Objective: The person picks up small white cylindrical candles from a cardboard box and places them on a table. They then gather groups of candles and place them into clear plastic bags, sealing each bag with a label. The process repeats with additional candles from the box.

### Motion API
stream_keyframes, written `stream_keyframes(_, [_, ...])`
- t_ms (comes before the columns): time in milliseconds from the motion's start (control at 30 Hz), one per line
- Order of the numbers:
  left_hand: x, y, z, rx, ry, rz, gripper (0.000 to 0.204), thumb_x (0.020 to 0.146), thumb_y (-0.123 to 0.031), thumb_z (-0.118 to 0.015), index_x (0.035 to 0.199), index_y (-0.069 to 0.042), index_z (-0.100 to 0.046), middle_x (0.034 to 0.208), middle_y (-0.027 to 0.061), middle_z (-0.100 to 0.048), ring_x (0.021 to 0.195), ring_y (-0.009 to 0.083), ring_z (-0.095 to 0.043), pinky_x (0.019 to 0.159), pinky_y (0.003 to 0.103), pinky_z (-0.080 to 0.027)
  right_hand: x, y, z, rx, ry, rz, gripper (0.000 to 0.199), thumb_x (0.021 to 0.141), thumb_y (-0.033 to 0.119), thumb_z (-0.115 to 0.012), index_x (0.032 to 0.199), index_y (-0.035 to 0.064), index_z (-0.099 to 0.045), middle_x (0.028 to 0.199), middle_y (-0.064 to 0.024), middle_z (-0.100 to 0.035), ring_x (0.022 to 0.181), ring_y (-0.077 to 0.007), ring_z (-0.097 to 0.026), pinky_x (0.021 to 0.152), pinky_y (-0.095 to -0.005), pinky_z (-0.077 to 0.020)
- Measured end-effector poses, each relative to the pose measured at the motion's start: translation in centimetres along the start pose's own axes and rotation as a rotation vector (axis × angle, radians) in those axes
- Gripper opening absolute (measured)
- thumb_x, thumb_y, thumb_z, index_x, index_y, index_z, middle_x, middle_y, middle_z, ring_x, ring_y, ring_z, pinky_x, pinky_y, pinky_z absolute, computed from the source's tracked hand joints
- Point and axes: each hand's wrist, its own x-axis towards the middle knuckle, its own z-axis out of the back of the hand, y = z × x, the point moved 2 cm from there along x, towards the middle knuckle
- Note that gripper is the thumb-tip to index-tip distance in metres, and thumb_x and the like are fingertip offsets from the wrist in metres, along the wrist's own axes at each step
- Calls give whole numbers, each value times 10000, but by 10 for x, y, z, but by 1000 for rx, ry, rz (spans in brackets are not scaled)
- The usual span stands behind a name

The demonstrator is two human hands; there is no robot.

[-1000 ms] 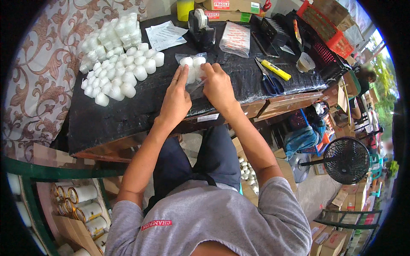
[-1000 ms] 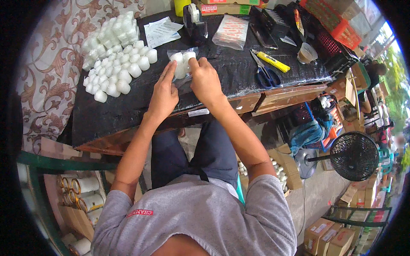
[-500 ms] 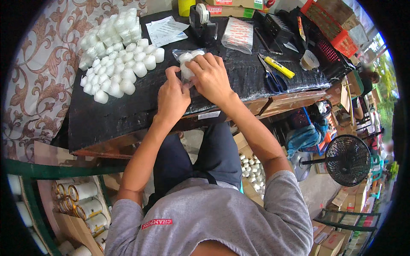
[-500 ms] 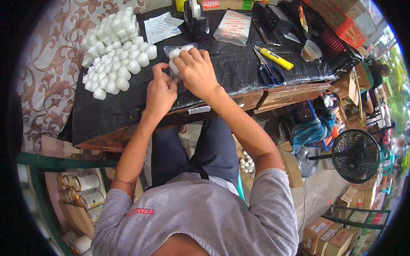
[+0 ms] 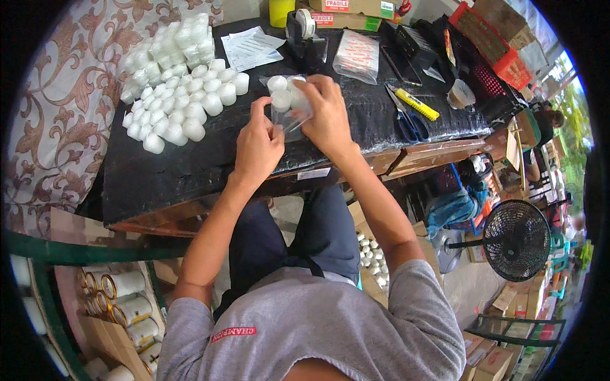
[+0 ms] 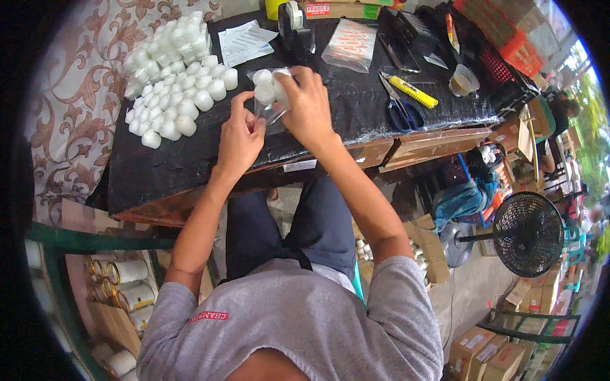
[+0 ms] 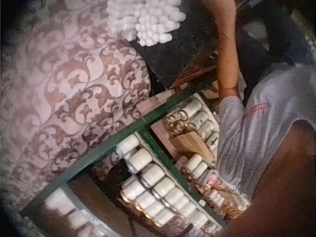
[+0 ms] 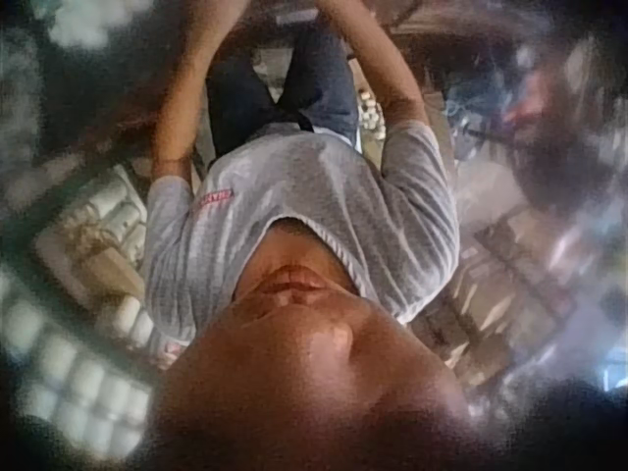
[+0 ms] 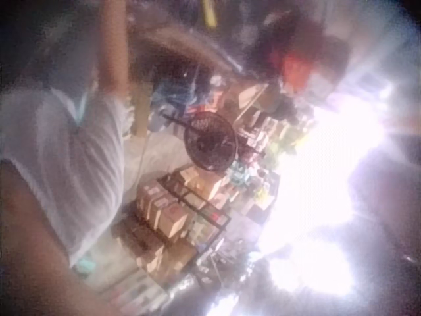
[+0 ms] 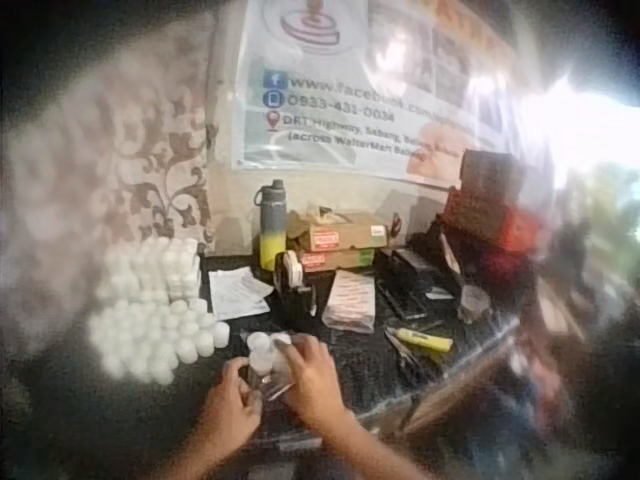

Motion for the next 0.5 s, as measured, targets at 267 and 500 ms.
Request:
stream_keyframes(267, [14,1,0,332,-118,-488,811,770,-120,-764,1491,-90,-393,1452,195,-440,1320,371,-412,1133,460,-301,-5,-13,-5,-18,206,-131,426,719,-95,-635,1122,37,-591,977,-202,-591,869,-418,-655,746,-466,-558])
stream_keyframes(500, [83,1,20,326,433,-278,810,920,-507,-614,1533,-57,-332,1577,158,-344,1490,329,-253,1211,487,-179,-12,-12,-2,-38,194,-70,480,703,-90,-644,1154,43,-547,973,-177,-570,896,-386,-646,738,-470,-556])
